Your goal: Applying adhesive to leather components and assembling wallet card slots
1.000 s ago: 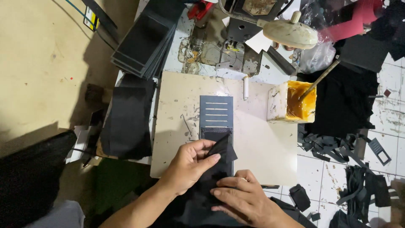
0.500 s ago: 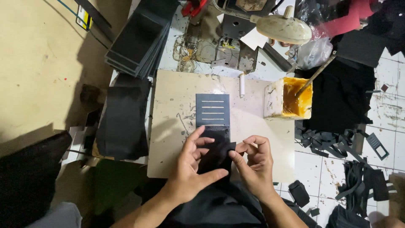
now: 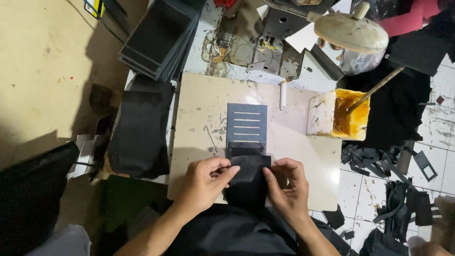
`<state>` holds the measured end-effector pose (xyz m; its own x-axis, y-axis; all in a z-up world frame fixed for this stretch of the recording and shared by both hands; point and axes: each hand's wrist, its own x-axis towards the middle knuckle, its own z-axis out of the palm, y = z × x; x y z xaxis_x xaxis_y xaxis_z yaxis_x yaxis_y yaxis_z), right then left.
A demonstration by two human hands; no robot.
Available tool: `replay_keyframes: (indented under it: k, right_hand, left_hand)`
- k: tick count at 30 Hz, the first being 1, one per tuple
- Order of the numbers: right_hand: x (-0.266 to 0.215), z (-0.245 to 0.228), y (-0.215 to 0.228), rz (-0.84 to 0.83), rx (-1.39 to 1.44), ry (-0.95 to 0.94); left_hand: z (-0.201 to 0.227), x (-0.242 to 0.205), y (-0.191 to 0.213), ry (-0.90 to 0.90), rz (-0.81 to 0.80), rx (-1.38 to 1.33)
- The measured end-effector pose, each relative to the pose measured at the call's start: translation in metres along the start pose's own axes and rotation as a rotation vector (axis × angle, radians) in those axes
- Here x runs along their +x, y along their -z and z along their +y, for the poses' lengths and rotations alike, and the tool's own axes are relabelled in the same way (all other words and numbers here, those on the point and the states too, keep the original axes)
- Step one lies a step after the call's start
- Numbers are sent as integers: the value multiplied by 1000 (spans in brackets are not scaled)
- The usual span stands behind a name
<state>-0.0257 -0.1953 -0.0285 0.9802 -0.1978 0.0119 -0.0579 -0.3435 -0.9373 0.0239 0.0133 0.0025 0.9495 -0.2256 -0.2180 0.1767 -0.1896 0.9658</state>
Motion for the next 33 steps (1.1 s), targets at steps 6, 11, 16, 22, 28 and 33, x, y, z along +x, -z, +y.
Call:
replay_keyframes:
  k: [6, 11, 16, 22, 28, 33]
  right_hand:
    - [18, -19, -8, 29, -365, 161]
    - [31, -17, -9, -28, -491, 293]
    - [36, -14, -11, -44, -556, 344]
    - [37, -9, -14, -13, -572, 348]
    - [35, -6, -14, -9, -624, 352]
    - [34, -6, -14, -14, -644, 359]
  left_hand:
    - [5, 16, 1, -59, 76, 322]
    - [-6, 23, -4, -68, 98, 457]
    - [-14, 25, -6, -72, 113, 528]
    - [-19, 27, -7, -101, 79, 553]
    - [-16, 27, -7, -100, 113, 551]
    - [-16, 29, -5, -40, 53, 567]
